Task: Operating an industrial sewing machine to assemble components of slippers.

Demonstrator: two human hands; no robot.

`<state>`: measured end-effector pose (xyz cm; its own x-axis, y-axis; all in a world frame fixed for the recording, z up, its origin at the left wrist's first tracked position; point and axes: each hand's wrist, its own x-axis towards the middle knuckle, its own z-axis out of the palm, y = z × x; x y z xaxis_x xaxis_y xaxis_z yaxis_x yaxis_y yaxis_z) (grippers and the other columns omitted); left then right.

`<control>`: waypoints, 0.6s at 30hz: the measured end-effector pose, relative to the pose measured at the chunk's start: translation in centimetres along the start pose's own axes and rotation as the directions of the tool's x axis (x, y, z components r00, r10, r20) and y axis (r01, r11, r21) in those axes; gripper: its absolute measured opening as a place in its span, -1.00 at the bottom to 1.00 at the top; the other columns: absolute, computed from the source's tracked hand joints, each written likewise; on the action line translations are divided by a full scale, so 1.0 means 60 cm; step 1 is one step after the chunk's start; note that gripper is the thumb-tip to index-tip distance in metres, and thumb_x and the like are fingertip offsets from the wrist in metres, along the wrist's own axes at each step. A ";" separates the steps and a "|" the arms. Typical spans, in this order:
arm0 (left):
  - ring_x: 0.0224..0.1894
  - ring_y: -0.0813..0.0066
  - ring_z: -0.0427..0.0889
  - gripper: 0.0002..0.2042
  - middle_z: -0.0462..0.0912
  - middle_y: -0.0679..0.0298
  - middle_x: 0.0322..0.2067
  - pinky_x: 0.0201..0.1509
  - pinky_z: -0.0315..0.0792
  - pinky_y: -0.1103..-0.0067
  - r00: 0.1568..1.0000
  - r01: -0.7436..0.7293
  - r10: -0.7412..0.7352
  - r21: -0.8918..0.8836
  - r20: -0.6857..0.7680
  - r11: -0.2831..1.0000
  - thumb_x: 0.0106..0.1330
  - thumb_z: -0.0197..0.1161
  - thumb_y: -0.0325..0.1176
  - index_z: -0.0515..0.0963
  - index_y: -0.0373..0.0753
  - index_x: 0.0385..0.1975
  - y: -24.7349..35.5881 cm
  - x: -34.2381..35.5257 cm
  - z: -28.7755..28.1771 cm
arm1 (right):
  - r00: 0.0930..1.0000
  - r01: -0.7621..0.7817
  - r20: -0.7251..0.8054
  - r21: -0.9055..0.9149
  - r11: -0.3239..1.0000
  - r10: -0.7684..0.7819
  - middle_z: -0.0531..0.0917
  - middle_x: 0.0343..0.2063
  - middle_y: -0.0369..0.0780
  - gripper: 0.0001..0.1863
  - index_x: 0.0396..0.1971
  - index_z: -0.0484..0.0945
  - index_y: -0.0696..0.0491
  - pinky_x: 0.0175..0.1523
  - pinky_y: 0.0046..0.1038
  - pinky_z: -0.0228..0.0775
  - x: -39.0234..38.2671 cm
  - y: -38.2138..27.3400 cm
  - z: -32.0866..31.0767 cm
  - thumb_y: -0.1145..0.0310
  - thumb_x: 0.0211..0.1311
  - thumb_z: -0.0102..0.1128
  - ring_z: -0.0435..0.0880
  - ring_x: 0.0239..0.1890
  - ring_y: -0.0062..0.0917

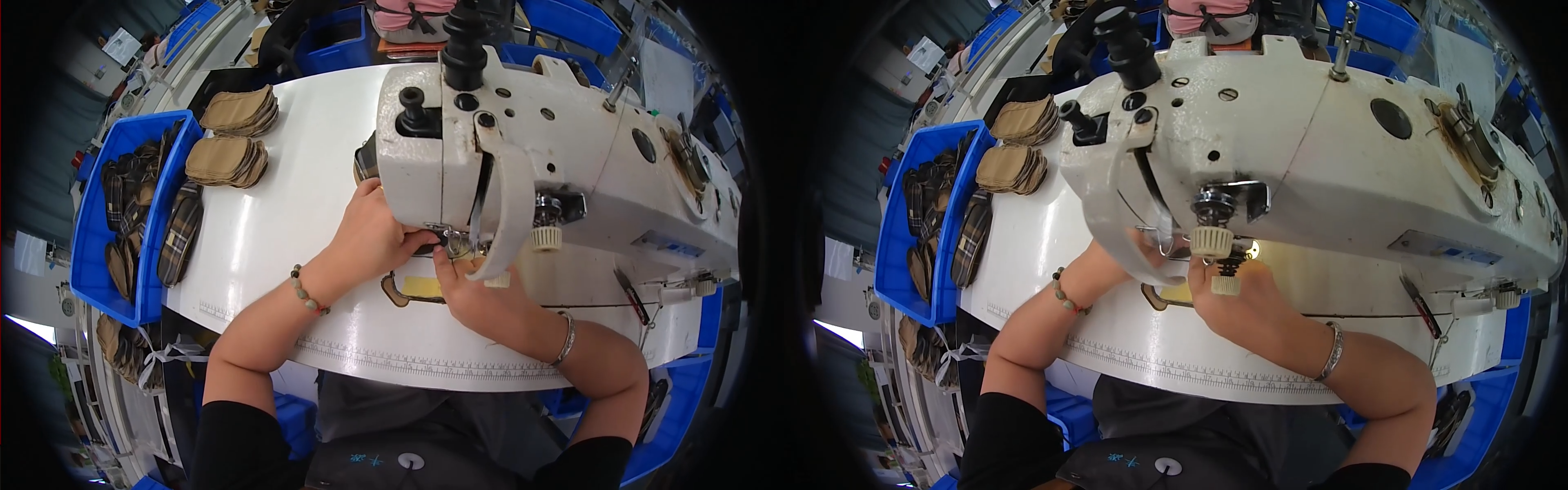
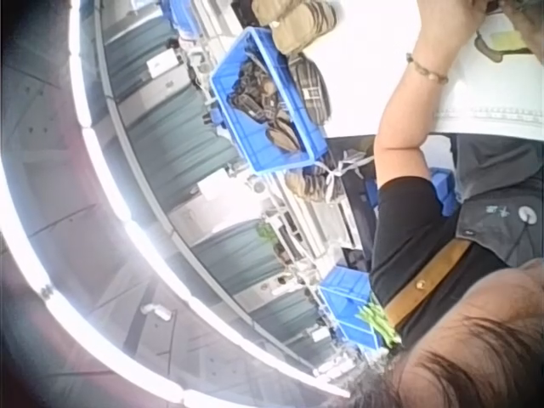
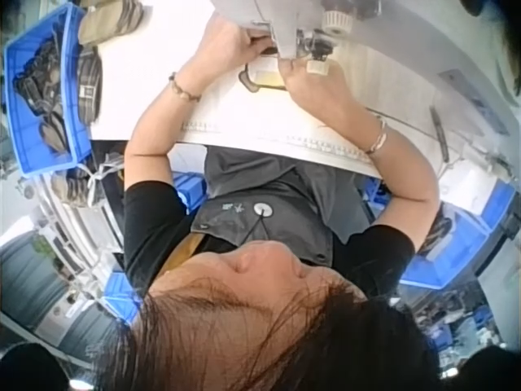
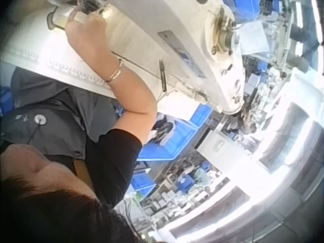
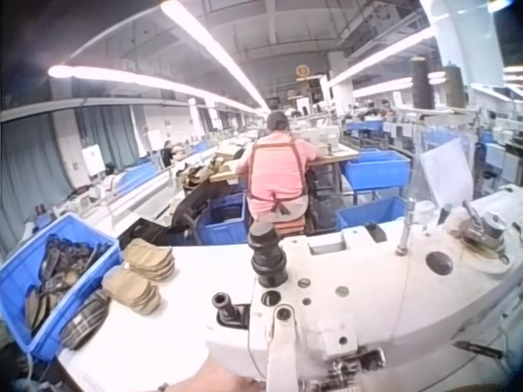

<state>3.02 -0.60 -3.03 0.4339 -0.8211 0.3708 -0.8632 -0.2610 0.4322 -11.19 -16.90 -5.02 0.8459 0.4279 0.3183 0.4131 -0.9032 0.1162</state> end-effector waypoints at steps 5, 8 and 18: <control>-0.17 0.22 0.62 -0.77 0.71 0.28 -0.35 0.11 0.35 0.28 0.999 -0.010 0.012 0.064 -0.036 0.998 -0.01 0.50 -0.29 0.72 -0.09 -0.31 0.003 -0.003 0.002 | 1.000 -0.012 0.020 0.011 1.000 0.012 0.66 -0.54 -0.20 -0.57 -0.08 0.56 0.32 -0.50 -0.43 0.50 0.005 0.001 -0.011 0.51 -0.03 0.20 0.69 -0.53 -0.44; -0.22 0.22 0.63 -0.78 0.71 0.29 -0.38 0.10 0.36 0.28 0.999 0.024 -0.021 0.096 -0.028 0.995 -0.01 0.49 -0.30 0.72 -0.09 -0.32 0.012 0.001 -0.003 | 0.999 -0.033 -0.007 0.053 0.998 0.034 0.66 -0.54 -0.20 -0.57 -0.09 0.56 0.32 -0.49 -0.42 0.52 0.004 0.003 -0.008 0.52 -0.05 0.20 0.69 -0.53 -0.44; -0.33 0.19 0.65 -0.78 0.69 0.26 -0.47 -0.10 0.46 0.35 0.997 -0.016 0.026 0.143 -0.072 0.990 0.03 0.46 -0.31 0.71 -0.09 -0.29 0.033 0.005 -0.012 | 0.998 0.023 -0.058 -0.057 0.998 -0.026 0.64 -0.42 -0.10 -0.78 -0.37 0.62 0.24 -0.57 -0.42 0.47 0.001 -0.023 -0.042 0.49 -0.08 0.20 0.60 -0.60 -0.52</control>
<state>1.61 -1.00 -1.50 0.4287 -0.7887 0.4406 -0.8980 -0.3183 0.3040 -12.55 -15.69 -2.79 0.8138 0.4485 0.3696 0.4124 -0.8938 0.1764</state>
